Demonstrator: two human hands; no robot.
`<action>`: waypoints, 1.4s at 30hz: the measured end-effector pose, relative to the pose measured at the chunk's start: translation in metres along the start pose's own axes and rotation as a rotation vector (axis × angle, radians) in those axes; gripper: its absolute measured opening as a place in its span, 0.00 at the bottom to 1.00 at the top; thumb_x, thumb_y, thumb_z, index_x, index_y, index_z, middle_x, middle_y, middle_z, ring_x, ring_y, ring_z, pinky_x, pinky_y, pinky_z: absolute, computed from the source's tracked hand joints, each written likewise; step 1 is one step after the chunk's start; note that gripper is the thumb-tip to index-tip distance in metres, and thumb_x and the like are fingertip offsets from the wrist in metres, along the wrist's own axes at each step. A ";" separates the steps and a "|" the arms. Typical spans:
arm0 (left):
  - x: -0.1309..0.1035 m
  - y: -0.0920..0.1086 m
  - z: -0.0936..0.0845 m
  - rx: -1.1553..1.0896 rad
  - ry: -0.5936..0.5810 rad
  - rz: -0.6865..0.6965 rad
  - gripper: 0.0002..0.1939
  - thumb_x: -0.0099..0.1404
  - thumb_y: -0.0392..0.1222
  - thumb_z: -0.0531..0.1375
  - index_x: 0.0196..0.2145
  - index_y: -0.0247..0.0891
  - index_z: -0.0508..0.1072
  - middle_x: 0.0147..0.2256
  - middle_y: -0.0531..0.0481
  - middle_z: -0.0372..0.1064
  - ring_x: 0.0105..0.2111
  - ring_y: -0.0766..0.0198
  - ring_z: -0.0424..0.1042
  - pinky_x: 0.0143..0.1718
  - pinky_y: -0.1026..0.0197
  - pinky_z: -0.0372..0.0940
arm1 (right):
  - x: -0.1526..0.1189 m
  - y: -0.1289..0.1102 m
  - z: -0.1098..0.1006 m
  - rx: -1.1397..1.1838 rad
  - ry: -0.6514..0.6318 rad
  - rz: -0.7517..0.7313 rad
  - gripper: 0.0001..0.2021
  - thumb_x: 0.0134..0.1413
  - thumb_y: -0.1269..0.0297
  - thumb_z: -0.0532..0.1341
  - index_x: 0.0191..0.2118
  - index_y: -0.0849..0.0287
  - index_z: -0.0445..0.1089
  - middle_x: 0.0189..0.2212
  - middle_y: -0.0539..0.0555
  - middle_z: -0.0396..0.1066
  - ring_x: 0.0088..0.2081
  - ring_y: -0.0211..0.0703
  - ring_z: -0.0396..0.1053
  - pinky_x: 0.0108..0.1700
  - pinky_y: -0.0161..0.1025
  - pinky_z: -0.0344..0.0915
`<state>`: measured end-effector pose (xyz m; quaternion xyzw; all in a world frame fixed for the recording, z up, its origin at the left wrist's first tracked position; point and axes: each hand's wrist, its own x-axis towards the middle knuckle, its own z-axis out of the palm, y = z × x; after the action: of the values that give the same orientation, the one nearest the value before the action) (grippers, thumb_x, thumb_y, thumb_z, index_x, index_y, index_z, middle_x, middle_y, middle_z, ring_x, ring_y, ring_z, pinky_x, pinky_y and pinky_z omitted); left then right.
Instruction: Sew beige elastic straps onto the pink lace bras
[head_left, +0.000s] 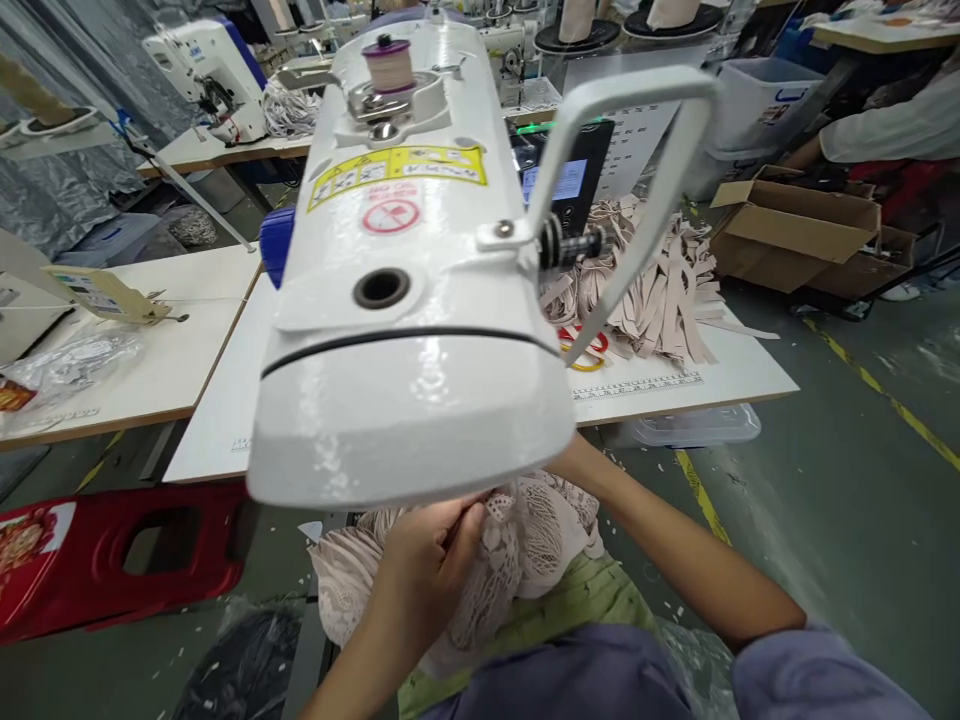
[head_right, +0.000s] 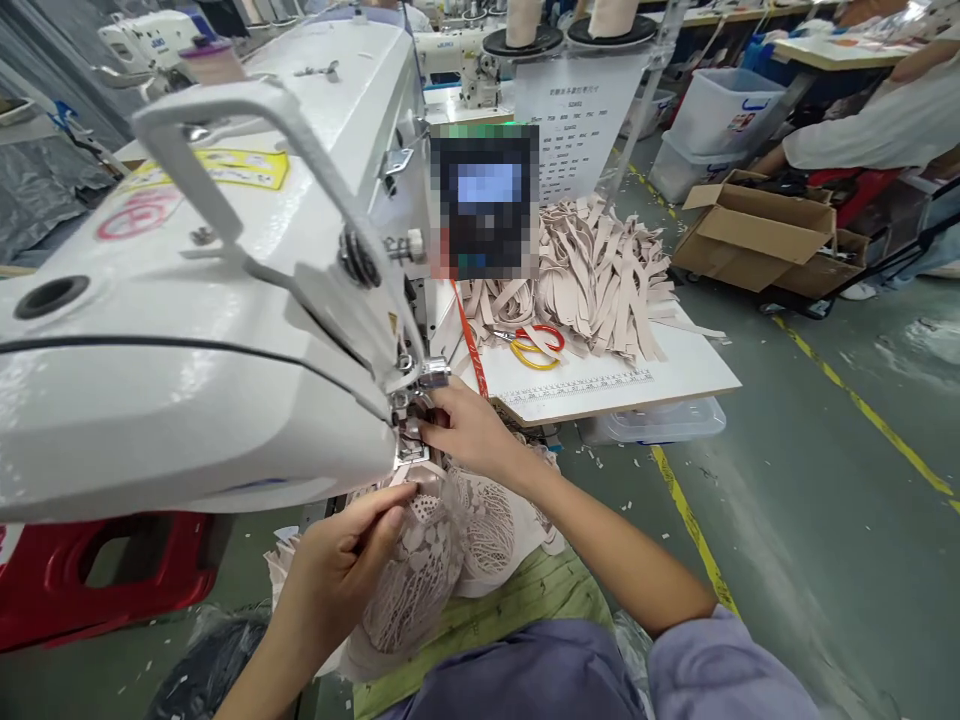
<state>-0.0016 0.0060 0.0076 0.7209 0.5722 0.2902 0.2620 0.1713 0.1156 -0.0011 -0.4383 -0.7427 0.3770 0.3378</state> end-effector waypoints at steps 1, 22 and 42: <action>-0.002 -0.002 0.000 0.018 0.021 0.010 0.16 0.69 0.41 0.53 0.44 0.41 0.81 0.36 0.48 0.82 0.33 0.59 0.81 0.25 0.67 0.71 | 0.001 0.003 0.003 0.012 0.004 0.000 0.05 0.50 0.70 0.63 0.27 0.57 0.68 0.31 0.51 0.69 0.33 0.43 0.67 0.38 0.41 0.68; -0.010 -0.025 0.007 0.142 0.218 -0.001 0.13 0.69 0.41 0.54 0.41 0.43 0.80 0.35 0.51 0.82 0.30 0.63 0.80 0.28 0.67 0.71 | 0.004 0.014 0.020 -0.015 0.109 -0.024 0.02 0.50 0.71 0.61 0.32 0.58 0.70 0.34 0.51 0.66 0.31 0.40 0.64 0.34 0.36 0.62; -0.028 -0.001 0.059 0.501 0.375 0.220 0.22 0.67 0.44 0.59 0.57 0.35 0.68 0.55 0.36 0.68 0.53 0.48 0.67 0.57 0.48 0.55 | -0.001 0.017 0.016 -0.024 0.116 0.019 0.03 0.49 0.71 0.58 0.28 0.56 0.66 0.35 0.53 0.66 0.35 0.44 0.65 0.40 0.42 0.67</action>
<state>0.0349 -0.0240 -0.0379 0.7543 0.5828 0.2949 -0.0662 0.1657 0.1164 -0.0236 -0.4704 -0.7223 0.3450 0.3714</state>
